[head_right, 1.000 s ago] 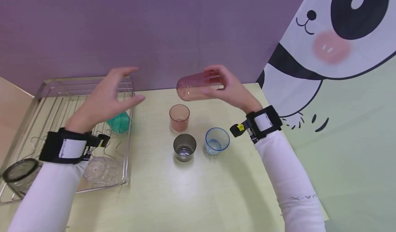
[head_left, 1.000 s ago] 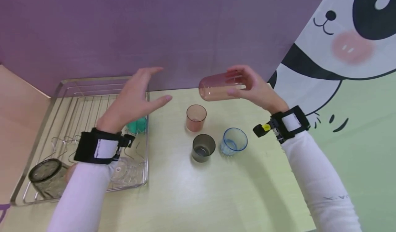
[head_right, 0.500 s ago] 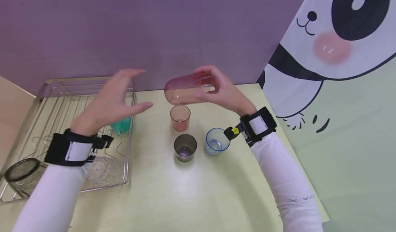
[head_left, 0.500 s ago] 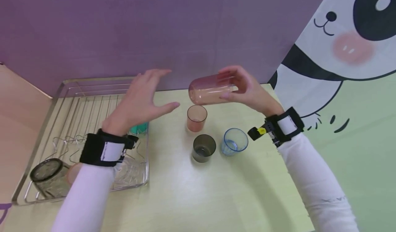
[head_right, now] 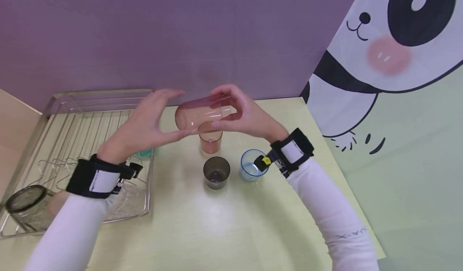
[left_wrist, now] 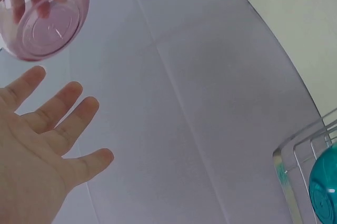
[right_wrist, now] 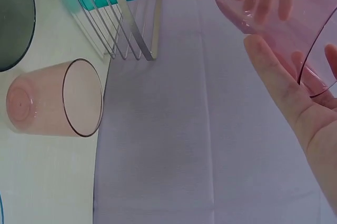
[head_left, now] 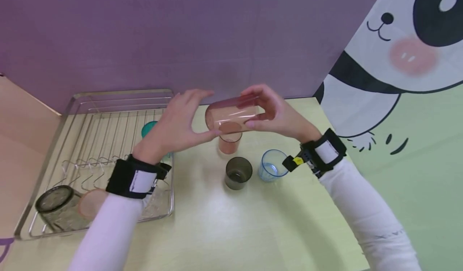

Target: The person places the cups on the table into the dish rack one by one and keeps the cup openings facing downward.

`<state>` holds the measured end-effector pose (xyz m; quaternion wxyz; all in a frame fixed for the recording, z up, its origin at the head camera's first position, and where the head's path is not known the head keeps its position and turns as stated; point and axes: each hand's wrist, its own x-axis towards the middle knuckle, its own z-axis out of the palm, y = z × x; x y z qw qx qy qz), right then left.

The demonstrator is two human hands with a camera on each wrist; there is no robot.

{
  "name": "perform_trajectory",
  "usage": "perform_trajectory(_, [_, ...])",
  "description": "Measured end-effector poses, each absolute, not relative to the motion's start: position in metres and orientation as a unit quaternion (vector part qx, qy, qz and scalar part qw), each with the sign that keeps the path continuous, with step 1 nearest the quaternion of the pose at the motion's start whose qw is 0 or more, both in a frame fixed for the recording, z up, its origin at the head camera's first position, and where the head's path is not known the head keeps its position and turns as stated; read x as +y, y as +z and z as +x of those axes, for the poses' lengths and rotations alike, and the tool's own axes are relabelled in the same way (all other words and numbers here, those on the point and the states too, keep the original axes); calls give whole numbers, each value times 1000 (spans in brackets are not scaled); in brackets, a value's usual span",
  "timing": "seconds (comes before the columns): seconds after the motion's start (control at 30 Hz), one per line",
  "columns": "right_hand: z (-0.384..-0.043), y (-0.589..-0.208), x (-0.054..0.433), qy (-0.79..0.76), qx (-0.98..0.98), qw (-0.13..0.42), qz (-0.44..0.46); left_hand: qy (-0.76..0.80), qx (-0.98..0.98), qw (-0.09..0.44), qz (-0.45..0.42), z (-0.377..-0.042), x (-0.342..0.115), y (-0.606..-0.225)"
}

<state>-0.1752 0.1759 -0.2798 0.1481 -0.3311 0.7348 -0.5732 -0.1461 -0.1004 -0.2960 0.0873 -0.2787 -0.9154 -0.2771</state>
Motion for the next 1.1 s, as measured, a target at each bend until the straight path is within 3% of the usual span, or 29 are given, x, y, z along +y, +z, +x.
perform_trajectory(0.3, [-171,-282,172,-591,712,150,-348,-304,-899,97,-301,-143,-93,-300])
perform_trajectory(0.67, [-167,-287,165,-626,673,158,-361,-435,-854,35,-283,-137,-86,-310])
perform_trajectory(1.1, [-167,-288,163,-614,677,158,-374,-553,-780,63,-286,-137,-75,-326])
